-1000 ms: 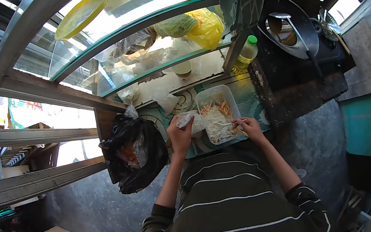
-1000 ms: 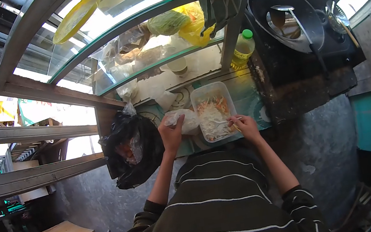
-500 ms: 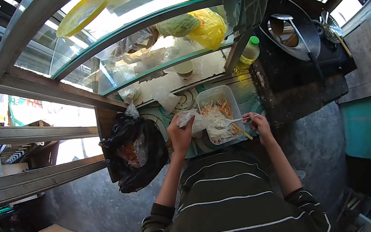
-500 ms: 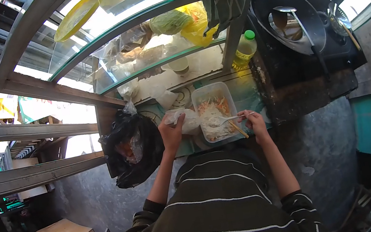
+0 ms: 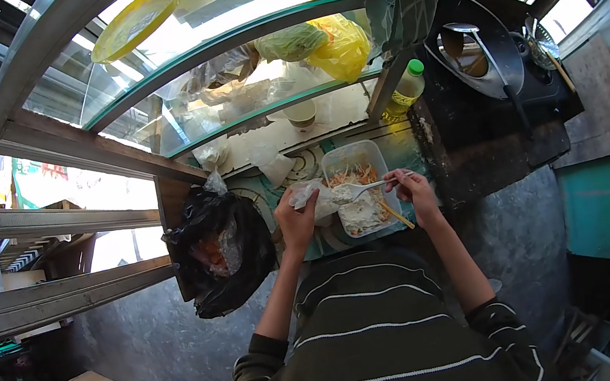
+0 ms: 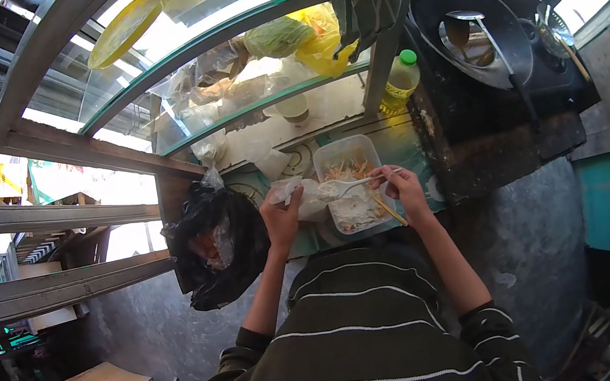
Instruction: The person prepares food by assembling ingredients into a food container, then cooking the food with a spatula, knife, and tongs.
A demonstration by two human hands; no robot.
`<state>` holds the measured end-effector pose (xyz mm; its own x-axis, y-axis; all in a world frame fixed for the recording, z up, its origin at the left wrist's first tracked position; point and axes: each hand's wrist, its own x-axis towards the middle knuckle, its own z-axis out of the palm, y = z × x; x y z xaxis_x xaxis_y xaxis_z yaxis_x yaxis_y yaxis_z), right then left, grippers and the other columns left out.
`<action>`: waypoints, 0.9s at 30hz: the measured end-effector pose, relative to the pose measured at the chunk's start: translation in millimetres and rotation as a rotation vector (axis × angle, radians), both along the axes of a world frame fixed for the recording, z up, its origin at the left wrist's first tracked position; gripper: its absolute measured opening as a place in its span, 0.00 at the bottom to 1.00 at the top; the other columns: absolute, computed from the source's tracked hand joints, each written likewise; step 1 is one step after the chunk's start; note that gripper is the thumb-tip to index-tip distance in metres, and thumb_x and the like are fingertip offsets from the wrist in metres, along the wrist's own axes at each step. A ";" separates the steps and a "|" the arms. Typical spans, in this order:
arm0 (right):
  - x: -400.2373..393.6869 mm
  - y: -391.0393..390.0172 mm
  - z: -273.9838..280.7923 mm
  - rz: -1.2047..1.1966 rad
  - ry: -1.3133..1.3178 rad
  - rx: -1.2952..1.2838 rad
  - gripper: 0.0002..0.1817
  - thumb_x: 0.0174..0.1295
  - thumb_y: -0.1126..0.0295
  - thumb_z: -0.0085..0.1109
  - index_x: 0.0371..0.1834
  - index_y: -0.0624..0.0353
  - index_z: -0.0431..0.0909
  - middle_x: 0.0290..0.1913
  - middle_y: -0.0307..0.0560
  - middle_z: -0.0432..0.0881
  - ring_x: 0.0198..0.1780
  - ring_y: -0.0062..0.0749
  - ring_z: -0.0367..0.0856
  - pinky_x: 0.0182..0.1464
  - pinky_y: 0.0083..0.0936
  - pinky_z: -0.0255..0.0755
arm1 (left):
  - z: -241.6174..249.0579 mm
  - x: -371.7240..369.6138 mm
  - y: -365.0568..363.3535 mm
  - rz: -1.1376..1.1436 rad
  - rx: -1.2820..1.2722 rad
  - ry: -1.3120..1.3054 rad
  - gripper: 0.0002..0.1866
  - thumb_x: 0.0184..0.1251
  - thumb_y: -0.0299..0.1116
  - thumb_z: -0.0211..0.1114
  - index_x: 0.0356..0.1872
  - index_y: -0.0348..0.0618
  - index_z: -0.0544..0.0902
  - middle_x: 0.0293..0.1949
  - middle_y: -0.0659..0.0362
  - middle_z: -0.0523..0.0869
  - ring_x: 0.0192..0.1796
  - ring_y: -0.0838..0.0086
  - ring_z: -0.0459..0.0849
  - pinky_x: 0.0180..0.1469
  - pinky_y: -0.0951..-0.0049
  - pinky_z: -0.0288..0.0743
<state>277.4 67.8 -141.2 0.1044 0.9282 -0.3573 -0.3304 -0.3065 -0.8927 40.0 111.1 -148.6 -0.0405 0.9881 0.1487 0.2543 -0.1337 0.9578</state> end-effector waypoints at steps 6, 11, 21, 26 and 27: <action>-14.6 3.8 -0.3 0.043 -0.027 0.033 0.14 0.65 0.65 0.46 0.38 0.64 0.79 0.25 0.38 0.79 0.18 0.09 0.55 0.21 0.10 0.50 | 2.6 0.3 -0.2 0.002 -0.007 -0.004 0.06 0.52 0.25 0.66 0.28 0.32 0.81 0.27 0.53 0.82 0.28 0.68 0.82 0.30 0.74 0.71; -36.7 9.2 -1.7 0.126 -0.363 0.147 0.14 0.64 0.65 0.46 0.35 0.62 0.80 0.25 0.38 0.80 0.21 0.21 0.70 0.26 0.18 0.63 | 6.3 0.8 -1.0 0.002 0.001 0.034 0.06 0.52 0.25 0.66 0.28 0.32 0.81 0.27 0.53 0.82 0.29 0.67 0.82 0.30 0.73 0.72; -71.6 4.4 39.9 0.289 -1.102 0.722 0.04 0.54 0.68 0.57 0.28 0.54 0.79 0.26 0.41 0.78 0.27 0.37 0.77 0.29 0.31 0.69 | 1.6 -6.2 0.9 0.008 0.046 -0.010 0.05 0.52 0.23 0.65 0.28 0.32 0.80 0.27 0.53 0.81 0.27 0.67 0.81 0.28 0.74 0.70; -64.7 -3.2 31.7 0.202 -0.912 0.632 0.06 0.58 0.69 0.54 0.32 0.56 0.80 0.27 0.42 0.79 0.25 0.33 0.76 0.27 0.27 0.67 | 3.6 -18.3 -3.4 -0.041 0.013 0.072 0.05 0.54 0.21 0.62 0.32 0.30 0.79 0.28 0.57 0.82 0.31 0.81 0.79 0.32 0.80 0.72; -63.7 -6.1 28.7 0.102 -0.782 0.564 0.07 0.60 0.70 0.52 0.33 0.58 0.80 0.26 0.41 0.79 0.23 0.29 0.75 0.25 0.23 0.65 | 5.0 -20.9 -4.8 -0.040 0.015 0.073 0.05 0.54 0.21 0.62 0.32 0.30 0.79 0.28 0.57 0.82 0.31 0.81 0.79 0.32 0.80 0.72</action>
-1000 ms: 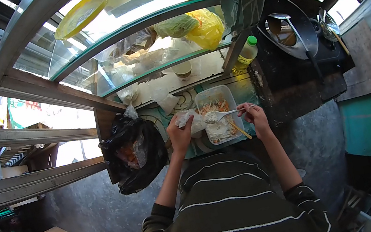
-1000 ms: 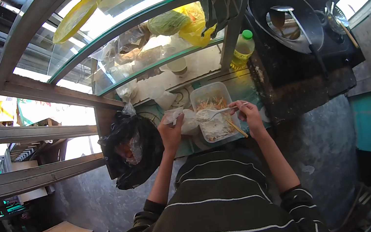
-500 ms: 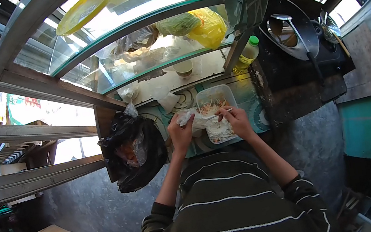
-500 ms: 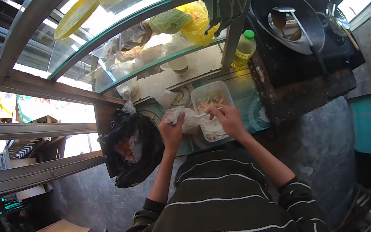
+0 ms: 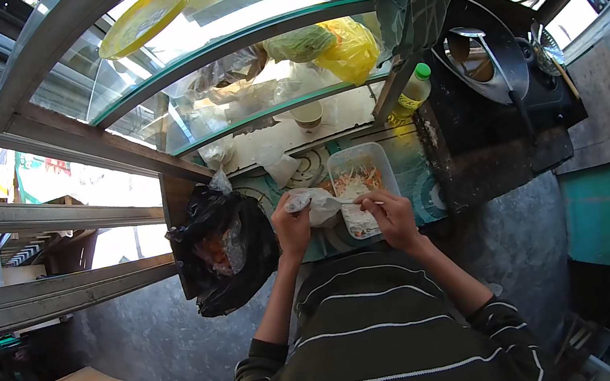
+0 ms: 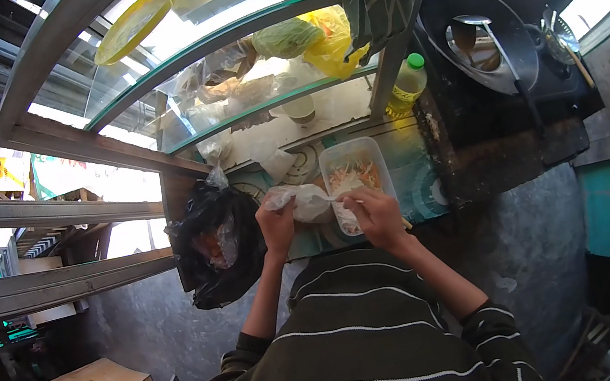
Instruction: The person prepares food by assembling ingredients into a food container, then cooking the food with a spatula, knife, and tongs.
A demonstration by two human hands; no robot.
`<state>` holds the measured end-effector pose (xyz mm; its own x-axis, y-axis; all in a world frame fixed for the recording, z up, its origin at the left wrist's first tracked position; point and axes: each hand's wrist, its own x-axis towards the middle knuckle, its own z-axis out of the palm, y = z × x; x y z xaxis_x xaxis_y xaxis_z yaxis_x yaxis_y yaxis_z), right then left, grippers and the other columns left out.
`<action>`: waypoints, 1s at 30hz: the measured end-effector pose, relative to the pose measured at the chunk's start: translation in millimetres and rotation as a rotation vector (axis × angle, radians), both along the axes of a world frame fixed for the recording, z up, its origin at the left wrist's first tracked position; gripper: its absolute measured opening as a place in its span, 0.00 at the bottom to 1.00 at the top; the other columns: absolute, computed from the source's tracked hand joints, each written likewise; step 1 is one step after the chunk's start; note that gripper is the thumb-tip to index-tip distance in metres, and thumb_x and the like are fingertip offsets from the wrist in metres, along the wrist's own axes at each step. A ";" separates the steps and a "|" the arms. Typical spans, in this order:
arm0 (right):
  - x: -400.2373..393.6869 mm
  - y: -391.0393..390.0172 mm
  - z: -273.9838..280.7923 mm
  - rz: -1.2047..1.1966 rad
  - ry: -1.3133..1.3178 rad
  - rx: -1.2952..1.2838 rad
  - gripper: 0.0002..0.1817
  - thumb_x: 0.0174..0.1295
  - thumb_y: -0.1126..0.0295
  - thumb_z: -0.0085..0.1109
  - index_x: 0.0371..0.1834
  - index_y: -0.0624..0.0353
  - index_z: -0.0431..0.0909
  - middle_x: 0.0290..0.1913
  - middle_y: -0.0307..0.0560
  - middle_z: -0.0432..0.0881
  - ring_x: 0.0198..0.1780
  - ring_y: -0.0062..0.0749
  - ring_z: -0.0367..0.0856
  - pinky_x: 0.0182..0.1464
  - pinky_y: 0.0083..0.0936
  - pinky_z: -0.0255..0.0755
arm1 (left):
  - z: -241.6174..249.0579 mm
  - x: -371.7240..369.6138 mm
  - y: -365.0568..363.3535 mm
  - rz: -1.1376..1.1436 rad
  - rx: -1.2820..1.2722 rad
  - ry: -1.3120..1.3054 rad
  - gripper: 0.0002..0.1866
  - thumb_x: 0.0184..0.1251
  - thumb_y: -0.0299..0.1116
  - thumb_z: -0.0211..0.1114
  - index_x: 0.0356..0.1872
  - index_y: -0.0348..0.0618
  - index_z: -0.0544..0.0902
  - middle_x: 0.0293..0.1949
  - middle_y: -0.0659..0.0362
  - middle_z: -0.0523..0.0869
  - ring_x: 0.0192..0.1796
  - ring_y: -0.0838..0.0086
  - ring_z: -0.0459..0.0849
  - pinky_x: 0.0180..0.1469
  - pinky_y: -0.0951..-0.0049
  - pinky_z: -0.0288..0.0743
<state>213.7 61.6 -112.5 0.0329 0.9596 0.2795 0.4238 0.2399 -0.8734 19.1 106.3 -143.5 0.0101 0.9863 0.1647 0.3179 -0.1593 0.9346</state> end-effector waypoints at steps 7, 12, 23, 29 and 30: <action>31.3 -15.0 -5.8 -0.253 0.768 -0.346 0.14 0.66 0.66 0.44 0.36 0.63 0.78 0.25 0.33 0.75 0.20 0.09 0.57 0.21 0.10 0.50 | 14.1 -17.5 8.2 0.163 0.023 -0.095 0.04 0.57 0.21 0.60 0.32 0.31 0.81 0.25 0.60 0.82 0.28 0.83 0.77 0.32 0.80 0.71; 56.8 -27.3 -34.9 -0.368 0.680 -0.378 0.14 0.66 0.64 0.44 0.36 0.62 0.78 0.25 0.35 0.76 0.19 0.09 0.56 0.21 0.10 0.49 | 19.1 -34.4 32.1 0.271 -0.003 -0.081 0.08 0.62 0.27 0.60 0.36 0.31 0.82 0.23 0.63 0.81 0.25 0.84 0.75 0.29 0.81 0.70; 62.7 -29.6 -62.5 -0.370 0.421 -0.374 0.14 0.65 0.66 0.45 0.35 0.63 0.79 0.25 0.36 0.77 0.22 0.15 0.66 0.23 0.12 0.57 | -11.8 -92.9 77.1 0.446 0.094 0.168 0.10 0.61 0.32 0.62 0.31 0.32 0.81 0.18 0.57 0.80 0.20 0.78 0.76 0.24 0.75 0.67; 58.6 -28.9 -28.6 -0.189 0.017 -0.267 0.13 0.64 0.67 0.46 0.36 0.63 0.79 0.29 0.47 0.79 0.31 0.31 0.79 0.31 0.21 0.70 | -23.8 -105.5 94.6 0.550 0.159 0.185 0.12 0.59 0.34 0.64 0.32 0.33 0.81 0.21 0.55 0.81 0.21 0.73 0.78 0.25 0.72 0.68; 55.8 -28.6 -24.0 -0.153 -0.009 -0.262 0.12 0.64 0.68 0.46 0.36 0.63 0.79 0.31 0.50 0.79 0.33 0.34 0.80 0.33 0.23 0.71 | -26.4 -108.0 96.7 0.571 0.191 0.192 0.12 0.58 0.35 0.64 0.32 0.33 0.81 0.22 0.54 0.81 0.21 0.72 0.78 0.25 0.72 0.68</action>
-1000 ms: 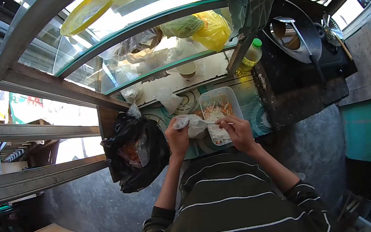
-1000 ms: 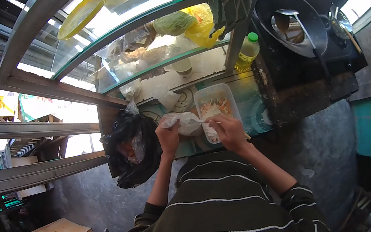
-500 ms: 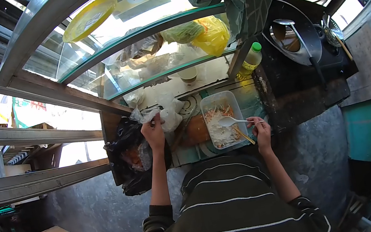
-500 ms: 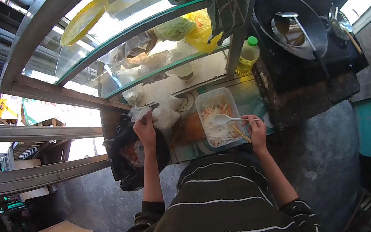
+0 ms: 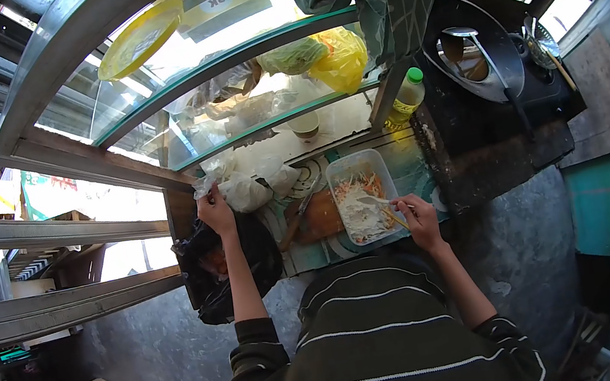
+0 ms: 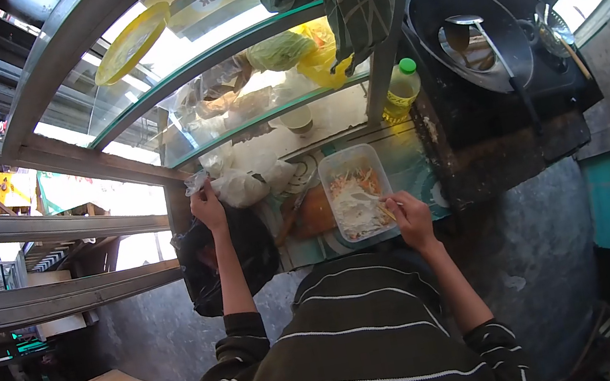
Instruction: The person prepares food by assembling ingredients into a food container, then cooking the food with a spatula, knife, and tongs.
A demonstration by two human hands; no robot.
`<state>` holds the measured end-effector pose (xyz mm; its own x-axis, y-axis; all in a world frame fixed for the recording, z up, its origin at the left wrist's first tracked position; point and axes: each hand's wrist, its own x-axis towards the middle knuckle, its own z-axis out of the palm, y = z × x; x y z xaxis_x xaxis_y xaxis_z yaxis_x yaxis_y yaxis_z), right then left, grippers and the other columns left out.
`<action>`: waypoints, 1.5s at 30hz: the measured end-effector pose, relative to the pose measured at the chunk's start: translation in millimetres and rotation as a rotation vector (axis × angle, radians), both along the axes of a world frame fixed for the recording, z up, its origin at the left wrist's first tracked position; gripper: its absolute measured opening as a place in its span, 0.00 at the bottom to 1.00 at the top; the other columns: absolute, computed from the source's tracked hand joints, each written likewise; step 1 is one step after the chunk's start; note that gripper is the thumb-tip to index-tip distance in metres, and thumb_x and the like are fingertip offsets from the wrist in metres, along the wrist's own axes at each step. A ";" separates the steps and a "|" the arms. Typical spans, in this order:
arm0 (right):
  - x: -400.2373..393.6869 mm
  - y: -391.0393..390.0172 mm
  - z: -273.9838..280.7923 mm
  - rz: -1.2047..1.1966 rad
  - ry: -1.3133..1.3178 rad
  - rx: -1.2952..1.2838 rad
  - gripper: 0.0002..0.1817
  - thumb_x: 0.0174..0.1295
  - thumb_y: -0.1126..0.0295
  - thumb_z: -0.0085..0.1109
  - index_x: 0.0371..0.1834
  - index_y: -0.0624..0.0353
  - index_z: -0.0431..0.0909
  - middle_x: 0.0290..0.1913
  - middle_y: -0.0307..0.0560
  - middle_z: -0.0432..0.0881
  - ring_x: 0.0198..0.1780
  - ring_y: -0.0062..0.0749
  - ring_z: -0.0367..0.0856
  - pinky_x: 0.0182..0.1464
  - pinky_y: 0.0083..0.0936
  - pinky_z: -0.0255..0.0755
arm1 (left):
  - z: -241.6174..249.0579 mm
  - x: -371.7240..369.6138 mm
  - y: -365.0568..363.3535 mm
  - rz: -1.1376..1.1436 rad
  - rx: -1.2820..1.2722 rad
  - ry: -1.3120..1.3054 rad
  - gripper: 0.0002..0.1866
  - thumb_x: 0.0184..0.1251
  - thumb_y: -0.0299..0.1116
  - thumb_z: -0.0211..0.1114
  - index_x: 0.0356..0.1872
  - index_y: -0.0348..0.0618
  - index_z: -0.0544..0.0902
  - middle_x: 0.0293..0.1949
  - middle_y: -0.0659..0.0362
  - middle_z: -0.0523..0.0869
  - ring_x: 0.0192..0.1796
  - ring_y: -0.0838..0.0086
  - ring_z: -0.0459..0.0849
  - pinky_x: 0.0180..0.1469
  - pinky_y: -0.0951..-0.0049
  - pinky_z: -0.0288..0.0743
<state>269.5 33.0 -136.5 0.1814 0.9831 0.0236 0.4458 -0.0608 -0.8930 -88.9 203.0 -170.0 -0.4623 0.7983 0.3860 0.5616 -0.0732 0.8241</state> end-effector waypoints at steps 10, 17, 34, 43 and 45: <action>-3.0 5.8 -1.7 -0.031 0.004 0.020 0.12 0.64 0.69 0.46 0.35 0.64 0.78 0.32 0.51 0.78 0.34 0.34 0.80 0.36 0.25 0.73 | 8.9 12.8 -14.5 0.095 0.073 0.138 0.15 0.56 0.35 0.66 0.40 0.35 0.78 0.35 0.52 0.77 0.34 0.66 0.77 0.30 0.67 0.69; -1.1 15.8 0.4 -0.044 -0.071 -0.010 0.12 0.64 0.67 0.47 0.34 0.64 0.79 0.28 0.49 0.78 0.30 0.32 0.79 0.31 0.24 0.69 | 4.7 83.1 -60.8 -0.218 -0.232 -0.184 0.19 0.56 0.39 0.63 0.44 0.37 0.75 0.25 0.61 0.72 0.21 0.75 0.70 0.23 0.76 0.64; -111.9 170.9 -4.6 0.201 0.187 0.021 0.14 0.65 0.64 0.47 0.40 0.61 0.79 0.30 0.46 0.81 0.33 0.25 0.80 0.36 0.20 0.70 | -83.5 92.4 13.4 0.181 -0.641 -1.304 0.12 0.51 0.38 0.65 0.27 0.41 0.76 0.17 0.65 0.68 0.12 0.81 0.61 0.13 0.80 0.53; -148.1 180.4 -0.8 0.472 -0.506 0.240 0.10 0.61 0.63 0.49 0.34 0.55 0.79 0.33 0.46 0.80 0.31 0.42 0.79 0.33 0.31 0.72 | -74.6 89.7 -15.2 0.189 -0.460 -1.124 0.08 0.51 0.31 0.64 0.22 0.38 0.77 0.16 0.67 0.71 0.14 0.83 0.64 0.14 0.79 0.56; -146.7 179.1 -9.5 0.381 -0.473 0.182 0.11 0.62 0.64 0.48 0.34 0.55 0.79 0.33 0.46 0.80 0.32 0.43 0.79 0.33 0.33 0.72 | -82.7 90.9 -18.4 0.172 -0.354 -0.907 0.08 0.52 0.30 0.65 0.22 0.36 0.78 0.16 0.67 0.72 0.16 0.85 0.66 0.18 0.81 0.59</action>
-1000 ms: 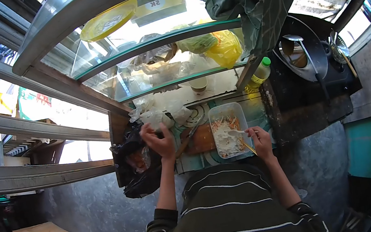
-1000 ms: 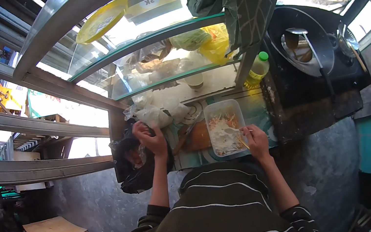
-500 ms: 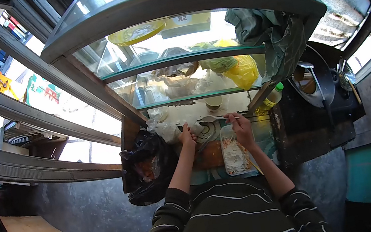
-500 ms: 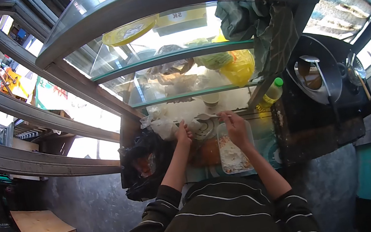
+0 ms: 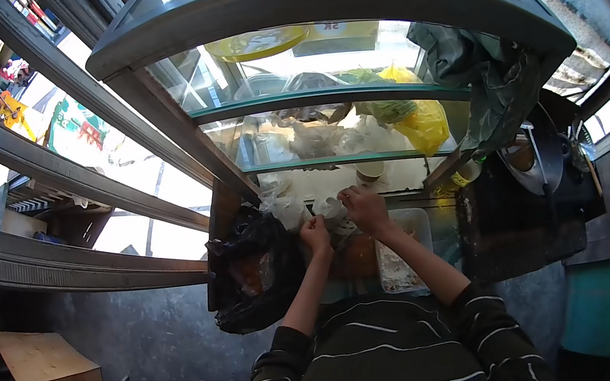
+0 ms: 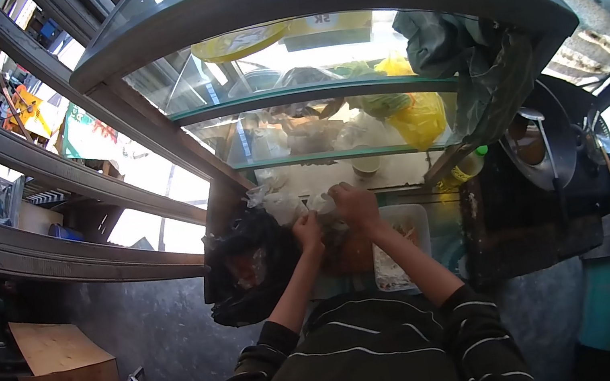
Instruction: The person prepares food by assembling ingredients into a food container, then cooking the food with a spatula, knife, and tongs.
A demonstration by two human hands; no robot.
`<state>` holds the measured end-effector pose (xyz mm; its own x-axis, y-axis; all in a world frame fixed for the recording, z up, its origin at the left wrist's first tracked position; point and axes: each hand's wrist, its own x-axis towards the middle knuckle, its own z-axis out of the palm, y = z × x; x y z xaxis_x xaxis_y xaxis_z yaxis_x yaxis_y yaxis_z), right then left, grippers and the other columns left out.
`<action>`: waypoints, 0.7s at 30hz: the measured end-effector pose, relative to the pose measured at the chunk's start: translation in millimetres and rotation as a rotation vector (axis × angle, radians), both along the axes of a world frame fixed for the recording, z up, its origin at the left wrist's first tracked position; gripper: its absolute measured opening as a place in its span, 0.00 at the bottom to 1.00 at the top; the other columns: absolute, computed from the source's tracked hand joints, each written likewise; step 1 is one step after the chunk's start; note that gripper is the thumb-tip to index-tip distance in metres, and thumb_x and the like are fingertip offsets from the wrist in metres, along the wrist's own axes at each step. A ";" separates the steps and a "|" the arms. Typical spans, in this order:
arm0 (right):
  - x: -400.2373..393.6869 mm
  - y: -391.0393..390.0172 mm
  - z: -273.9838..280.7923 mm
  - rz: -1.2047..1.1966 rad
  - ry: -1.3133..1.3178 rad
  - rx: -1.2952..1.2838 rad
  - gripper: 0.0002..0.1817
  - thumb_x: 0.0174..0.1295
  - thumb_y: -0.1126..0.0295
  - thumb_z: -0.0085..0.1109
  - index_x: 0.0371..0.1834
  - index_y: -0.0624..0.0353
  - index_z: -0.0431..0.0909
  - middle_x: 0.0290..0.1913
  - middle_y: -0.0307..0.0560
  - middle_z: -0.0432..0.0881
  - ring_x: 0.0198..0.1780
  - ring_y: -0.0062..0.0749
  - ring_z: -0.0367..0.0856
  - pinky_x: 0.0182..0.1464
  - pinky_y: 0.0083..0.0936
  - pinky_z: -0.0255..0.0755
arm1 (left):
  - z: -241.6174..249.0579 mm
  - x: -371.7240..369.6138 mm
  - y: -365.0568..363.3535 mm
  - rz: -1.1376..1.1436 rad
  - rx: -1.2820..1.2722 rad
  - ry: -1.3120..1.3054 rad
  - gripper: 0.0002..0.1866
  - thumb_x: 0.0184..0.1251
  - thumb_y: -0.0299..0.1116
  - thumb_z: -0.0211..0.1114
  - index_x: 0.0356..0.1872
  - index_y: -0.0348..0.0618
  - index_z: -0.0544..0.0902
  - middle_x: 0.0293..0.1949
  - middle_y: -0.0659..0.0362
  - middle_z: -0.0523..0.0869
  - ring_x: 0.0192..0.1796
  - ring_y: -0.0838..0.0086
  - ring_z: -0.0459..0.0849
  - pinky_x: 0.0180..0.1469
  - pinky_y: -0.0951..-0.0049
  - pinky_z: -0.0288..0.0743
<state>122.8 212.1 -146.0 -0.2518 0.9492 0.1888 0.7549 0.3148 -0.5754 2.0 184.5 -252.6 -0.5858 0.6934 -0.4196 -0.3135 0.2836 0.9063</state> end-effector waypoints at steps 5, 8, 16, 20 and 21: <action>7.8 -0.7 -18.4 -0.081 0.155 0.017 0.12 0.63 0.62 0.47 0.34 0.56 0.79 0.31 0.46 0.81 0.31 0.44 0.79 0.34 0.34 0.71 | 15.7 4.8 -14.5 -0.071 0.046 0.148 0.07 0.53 0.29 0.64 0.24 0.35 0.78 0.17 0.67 0.75 0.20 0.86 0.69 0.23 0.83 0.62; 13.1 -0.3 -22.9 -0.143 0.223 -0.070 0.14 0.64 0.62 0.45 0.34 0.57 0.79 0.28 0.47 0.81 0.31 0.43 0.79 0.34 0.32 0.70 | 21.2 6.1 -16.9 -0.102 0.075 0.272 0.08 0.54 0.30 0.64 0.24 0.35 0.79 0.18 0.66 0.76 0.21 0.86 0.71 0.24 0.82 0.63; 24.1 -3.9 -46.5 -0.273 0.451 -0.168 0.16 0.65 0.61 0.45 0.33 0.60 0.79 0.23 0.45 0.81 0.27 0.29 0.80 0.32 0.24 0.69 | 24.9 10.6 -20.2 -0.136 0.120 0.376 0.09 0.55 0.31 0.64 0.25 0.35 0.79 0.17 0.65 0.77 0.21 0.85 0.72 0.24 0.81 0.65; 26.1 -10.1 -58.1 -0.337 0.557 -0.188 0.16 0.64 0.61 0.45 0.33 0.60 0.80 0.23 0.44 0.81 0.28 0.29 0.80 0.33 0.24 0.69 | 24.7 14.3 -24.2 -0.150 0.146 0.394 0.09 0.55 0.31 0.65 0.25 0.35 0.79 0.17 0.65 0.76 0.20 0.85 0.71 0.24 0.81 0.65; 26.3 -11.2 -59.0 -0.356 0.551 -0.226 0.16 0.64 0.61 0.44 0.32 0.59 0.80 0.23 0.45 0.81 0.29 0.33 0.81 0.34 0.26 0.70 | 23.7 14.9 -24.9 -0.150 0.146 0.396 0.09 0.55 0.31 0.65 0.25 0.35 0.79 0.16 0.65 0.76 0.20 0.85 0.71 0.24 0.81 0.65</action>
<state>149.1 200.9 -205.0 0.1586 0.9873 -0.0122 0.3692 -0.0708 -0.9267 17.0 159.7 -229.0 -0.5697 0.8184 -0.0751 0.1002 0.1598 0.9820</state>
